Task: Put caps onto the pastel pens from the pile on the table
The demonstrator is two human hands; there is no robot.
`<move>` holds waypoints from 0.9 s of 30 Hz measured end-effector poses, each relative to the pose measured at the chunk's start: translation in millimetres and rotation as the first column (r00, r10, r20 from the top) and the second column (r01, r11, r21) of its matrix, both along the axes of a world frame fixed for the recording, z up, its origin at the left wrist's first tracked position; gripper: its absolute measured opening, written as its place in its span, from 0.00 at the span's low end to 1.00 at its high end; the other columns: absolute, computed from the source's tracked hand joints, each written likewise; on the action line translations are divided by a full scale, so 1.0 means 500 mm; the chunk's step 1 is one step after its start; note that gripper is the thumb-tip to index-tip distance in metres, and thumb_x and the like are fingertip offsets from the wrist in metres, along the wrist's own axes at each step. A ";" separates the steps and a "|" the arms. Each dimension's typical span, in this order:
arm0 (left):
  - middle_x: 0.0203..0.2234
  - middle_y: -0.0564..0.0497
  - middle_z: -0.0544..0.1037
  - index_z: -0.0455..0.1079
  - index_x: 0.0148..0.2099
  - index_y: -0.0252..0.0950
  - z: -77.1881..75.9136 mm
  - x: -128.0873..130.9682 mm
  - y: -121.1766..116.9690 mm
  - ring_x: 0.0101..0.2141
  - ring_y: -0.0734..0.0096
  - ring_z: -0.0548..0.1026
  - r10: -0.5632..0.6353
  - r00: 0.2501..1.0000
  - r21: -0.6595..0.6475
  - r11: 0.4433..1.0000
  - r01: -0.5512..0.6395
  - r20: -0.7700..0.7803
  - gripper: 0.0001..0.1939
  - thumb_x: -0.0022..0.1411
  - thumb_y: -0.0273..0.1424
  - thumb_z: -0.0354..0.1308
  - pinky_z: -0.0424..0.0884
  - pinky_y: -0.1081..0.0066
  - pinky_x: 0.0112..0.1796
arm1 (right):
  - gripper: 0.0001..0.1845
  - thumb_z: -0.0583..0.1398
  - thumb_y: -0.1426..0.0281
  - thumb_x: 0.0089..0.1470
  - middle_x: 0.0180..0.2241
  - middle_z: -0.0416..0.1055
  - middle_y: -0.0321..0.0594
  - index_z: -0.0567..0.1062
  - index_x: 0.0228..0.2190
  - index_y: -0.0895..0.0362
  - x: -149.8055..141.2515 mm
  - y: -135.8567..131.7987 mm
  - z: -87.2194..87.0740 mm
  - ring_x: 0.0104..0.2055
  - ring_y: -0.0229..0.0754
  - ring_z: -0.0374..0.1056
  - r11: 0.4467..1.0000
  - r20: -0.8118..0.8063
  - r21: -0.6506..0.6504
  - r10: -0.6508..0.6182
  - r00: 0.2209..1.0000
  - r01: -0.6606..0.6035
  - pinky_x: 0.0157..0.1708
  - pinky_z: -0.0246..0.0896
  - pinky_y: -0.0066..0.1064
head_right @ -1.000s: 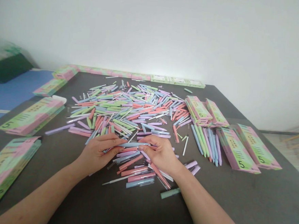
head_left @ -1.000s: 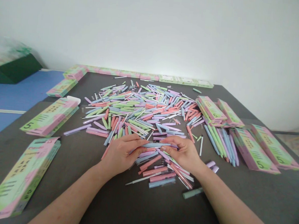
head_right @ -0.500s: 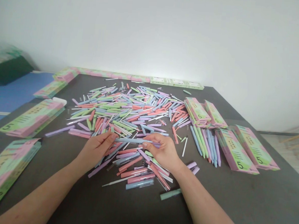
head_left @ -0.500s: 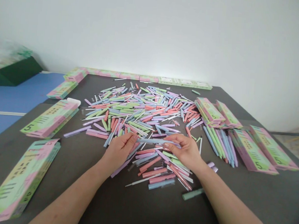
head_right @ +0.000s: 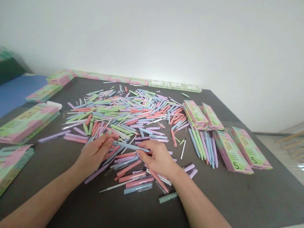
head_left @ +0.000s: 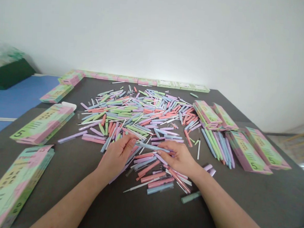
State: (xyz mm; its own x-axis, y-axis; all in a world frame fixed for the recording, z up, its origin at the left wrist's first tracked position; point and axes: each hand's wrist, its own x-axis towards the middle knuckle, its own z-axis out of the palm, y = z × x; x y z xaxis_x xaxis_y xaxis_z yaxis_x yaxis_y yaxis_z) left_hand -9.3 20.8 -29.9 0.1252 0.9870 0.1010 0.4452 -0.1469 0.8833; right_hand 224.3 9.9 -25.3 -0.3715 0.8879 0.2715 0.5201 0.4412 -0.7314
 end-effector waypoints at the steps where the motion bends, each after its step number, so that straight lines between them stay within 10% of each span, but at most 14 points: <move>1: 0.24 0.51 0.75 0.73 0.47 0.35 0.000 0.000 0.000 0.30 0.66 0.75 -0.026 0.999 0.017 1.000 0.027 -0.041 0.20 0.66 0.43 0.48 0.73 0.69 0.34 | 0.07 0.60 0.69 0.56 0.32 0.77 0.41 0.77 0.37 0.57 0.001 0.000 0.001 0.34 0.41 0.71 0.999 0.046 0.038 0.016 0.999 -0.018 0.36 0.62 0.31; 9: 0.35 0.47 0.75 0.58 0.64 0.34 0.012 -0.001 -0.005 0.35 0.63 0.73 -0.120 0.969 0.029 0.991 0.129 -0.216 0.26 0.68 0.40 0.44 0.68 0.64 0.39 | 0.07 0.60 0.69 0.56 0.29 0.72 0.42 0.77 0.34 0.59 0.002 0.002 0.007 0.33 0.42 0.67 0.981 0.147 0.187 0.029 0.989 -0.057 0.35 0.61 0.32; 13: 0.37 0.50 0.71 0.48 0.67 0.39 0.005 0.001 -0.004 0.25 0.74 0.69 -0.085 0.996 0.043 0.995 0.086 -0.038 0.28 0.68 0.37 0.46 0.67 0.71 0.29 | 0.10 0.59 0.66 0.56 0.29 0.71 0.42 0.78 0.33 0.58 0.034 0.012 0.022 0.31 0.41 0.67 0.956 0.196 0.227 -0.233 0.953 0.187 0.33 0.59 0.32; 19: 0.38 0.52 0.65 0.51 0.61 0.39 -0.004 0.007 -0.002 0.23 0.81 0.67 -0.054 0.998 0.067 0.996 0.052 0.021 0.25 0.63 0.29 0.50 0.63 0.77 0.24 | 0.17 0.55 0.60 0.56 0.25 0.75 0.43 0.78 0.28 0.58 0.142 0.040 0.059 0.28 0.44 0.69 0.726 0.509 0.164 -0.642 0.573 0.668 0.27 0.53 0.32; 22: 0.37 0.53 0.64 0.53 0.58 0.39 -0.006 0.008 -0.002 0.23 0.81 0.67 -0.067 0.997 0.064 0.996 0.065 0.034 0.22 0.62 0.27 0.50 0.63 0.77 0.23 | 0.18 0.53 0.62 0.55 0.29 0.77 0.51 0.79 0.28 0.59 0.196 0.045 0.059 0.32 0.49 0.72 0.692 0.701 0.201 -0.596 0.392 0.693 0.29 0.55 0.34; 27: 0.37 0.53 0.64 0.55 0.56 0.39 -0.007 0.006 -0.004 0.23 0.81 0.67 -0.067 0.997 0.060 0.996 0.065 0.037 0.20 0.61 0.27 0.50 0.63 0.78 0.23 | 0.16 0.56 0.62 0.48 0.27 0.77 0.52 0.79 0.25 0.60 0.263 0.035 0.038 0.31 0.50 0.73 0.686 0.817 0.116 -0.477 0.324 0.718 0.30 0.58 0.34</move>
